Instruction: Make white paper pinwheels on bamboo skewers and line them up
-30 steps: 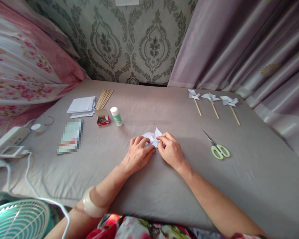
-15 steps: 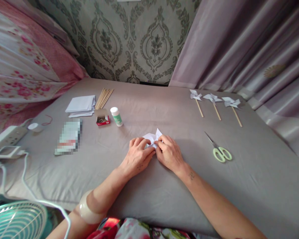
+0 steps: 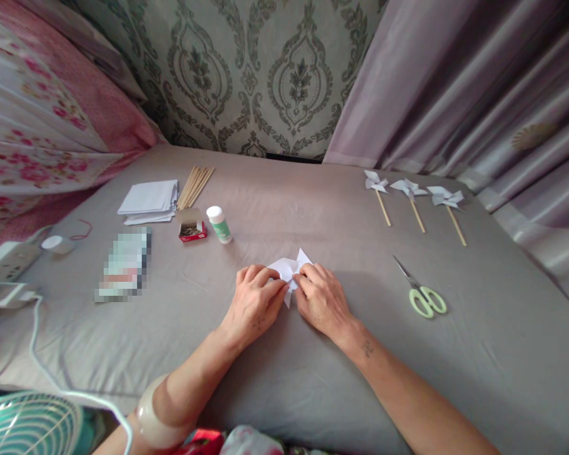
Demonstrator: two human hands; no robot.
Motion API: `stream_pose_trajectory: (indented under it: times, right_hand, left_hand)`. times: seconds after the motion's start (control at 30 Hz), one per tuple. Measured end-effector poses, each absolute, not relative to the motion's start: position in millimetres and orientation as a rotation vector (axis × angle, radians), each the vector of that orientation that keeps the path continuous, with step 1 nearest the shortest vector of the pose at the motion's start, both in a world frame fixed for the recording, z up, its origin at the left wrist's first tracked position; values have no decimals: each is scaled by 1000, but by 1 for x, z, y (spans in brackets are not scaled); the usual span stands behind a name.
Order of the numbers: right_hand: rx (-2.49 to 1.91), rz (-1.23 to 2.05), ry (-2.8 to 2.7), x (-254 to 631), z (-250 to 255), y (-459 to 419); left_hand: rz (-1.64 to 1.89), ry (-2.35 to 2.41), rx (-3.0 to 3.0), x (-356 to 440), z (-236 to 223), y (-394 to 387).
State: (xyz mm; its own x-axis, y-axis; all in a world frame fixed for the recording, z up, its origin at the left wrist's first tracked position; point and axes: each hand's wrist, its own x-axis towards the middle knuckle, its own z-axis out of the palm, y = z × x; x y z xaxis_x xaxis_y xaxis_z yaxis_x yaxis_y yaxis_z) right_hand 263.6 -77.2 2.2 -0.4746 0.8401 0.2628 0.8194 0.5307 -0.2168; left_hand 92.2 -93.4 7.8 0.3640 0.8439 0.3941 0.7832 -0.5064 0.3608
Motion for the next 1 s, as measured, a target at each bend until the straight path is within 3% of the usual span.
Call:
stream_pose_trajectory:
  times: [0.33,0.6,1.0]
  right_hand:
    - [-1383,50,-2451,262,3,-76]
    - [-1317,397,-2081,271,-6,-72]
    - [-1353,416,-1605,289,-19,-55]
  left_hand:
    - [870,1643,2395,90,2,-88]
    - [715,1685,2354,94,2,-89]
    - [544,1940,2113,109,7,-90]
